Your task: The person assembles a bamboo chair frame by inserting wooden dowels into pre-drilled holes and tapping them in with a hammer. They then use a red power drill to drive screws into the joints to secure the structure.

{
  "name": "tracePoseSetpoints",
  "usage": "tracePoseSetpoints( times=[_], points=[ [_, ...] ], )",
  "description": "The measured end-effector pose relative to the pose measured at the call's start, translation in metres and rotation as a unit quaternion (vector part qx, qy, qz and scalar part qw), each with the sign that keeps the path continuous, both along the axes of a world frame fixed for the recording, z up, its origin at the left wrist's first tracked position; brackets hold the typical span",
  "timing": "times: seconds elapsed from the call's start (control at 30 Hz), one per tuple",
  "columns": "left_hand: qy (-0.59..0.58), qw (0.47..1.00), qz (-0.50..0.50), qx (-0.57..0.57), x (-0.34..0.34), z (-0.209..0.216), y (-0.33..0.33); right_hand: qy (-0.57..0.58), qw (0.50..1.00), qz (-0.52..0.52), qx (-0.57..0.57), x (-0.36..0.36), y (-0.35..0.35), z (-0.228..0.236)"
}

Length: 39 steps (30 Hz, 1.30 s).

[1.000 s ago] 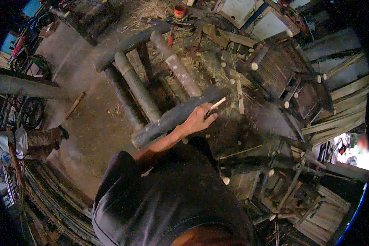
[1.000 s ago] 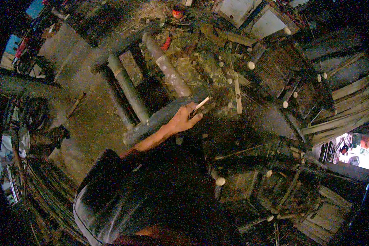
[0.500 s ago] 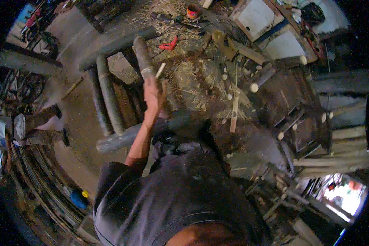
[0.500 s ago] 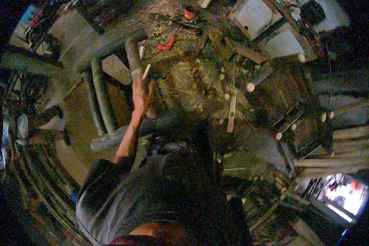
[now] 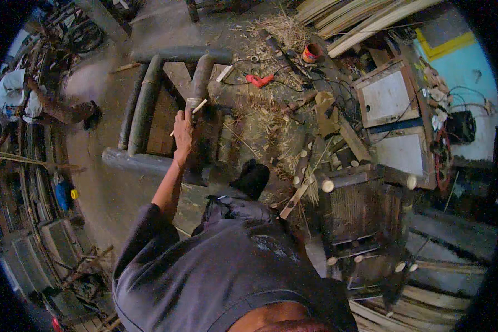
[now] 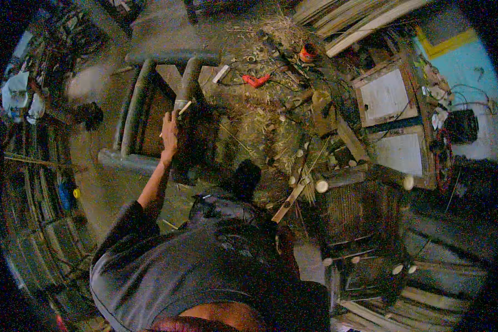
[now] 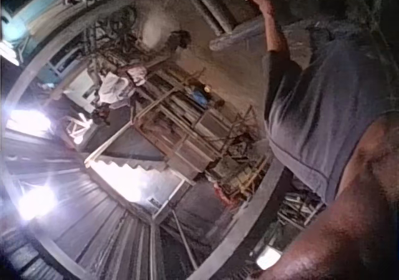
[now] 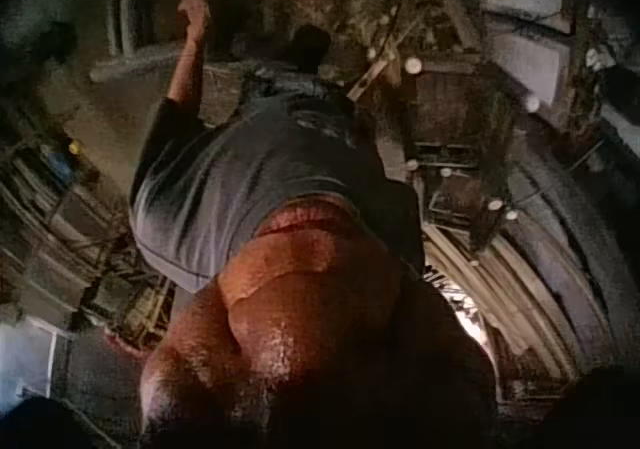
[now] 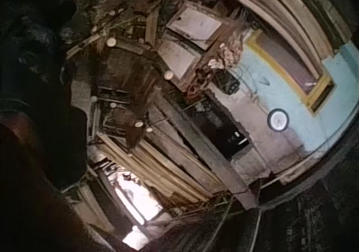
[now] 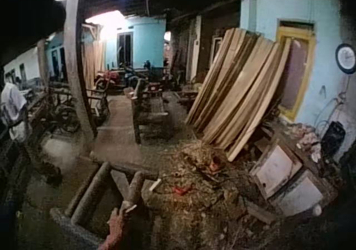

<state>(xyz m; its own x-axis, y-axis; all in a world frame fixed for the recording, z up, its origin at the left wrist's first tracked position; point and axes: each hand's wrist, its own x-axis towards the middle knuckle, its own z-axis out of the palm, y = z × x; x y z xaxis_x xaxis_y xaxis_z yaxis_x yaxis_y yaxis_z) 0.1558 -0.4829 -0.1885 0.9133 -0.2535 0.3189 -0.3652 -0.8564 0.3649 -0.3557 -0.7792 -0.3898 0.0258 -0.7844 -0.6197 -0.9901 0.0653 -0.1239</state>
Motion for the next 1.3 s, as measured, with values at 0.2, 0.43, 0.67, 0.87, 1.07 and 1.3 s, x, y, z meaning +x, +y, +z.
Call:
tracePoseSetpoints(
  times=[0.2,0.43,0.67,0.87,1.07,1.3],
  points=[
    [-0.052,0.998,0.017,0.043,-0.005,-0.002,-0.01,-0.004,0.998,0.056,0.014,0.088,-0.073,-0.007],
    [0.036,0.991,0.092,0.088,-0.002,0.004,-0.017,0.014,0.991,0.133,0.023,0.233,-0.17,-0.001],
    [0.11,0.988,0.106,0.013,0.011,0.02,-0.02,0.025,0.959,0.283,0.009,0.411,-0.248,0.011],
    [0.123,0.963,0.237,-0.024,0.019,0.029,-0.037,0.036,0.9,0.433,0.003,0.561,-0.278,0.006],
    [-0.121,0.884,0.42,-0.169,0.076,0.013,-0.084,0.032,0.822,0.569,0.001,0.717,-0.283,-0.008],
    [-0.091,0.757,0.56,-0.324,0.156,0.064,-0.15,0.017,0.721,0.692,0.024,0.875,-0.256,-0.021]
  ],
)
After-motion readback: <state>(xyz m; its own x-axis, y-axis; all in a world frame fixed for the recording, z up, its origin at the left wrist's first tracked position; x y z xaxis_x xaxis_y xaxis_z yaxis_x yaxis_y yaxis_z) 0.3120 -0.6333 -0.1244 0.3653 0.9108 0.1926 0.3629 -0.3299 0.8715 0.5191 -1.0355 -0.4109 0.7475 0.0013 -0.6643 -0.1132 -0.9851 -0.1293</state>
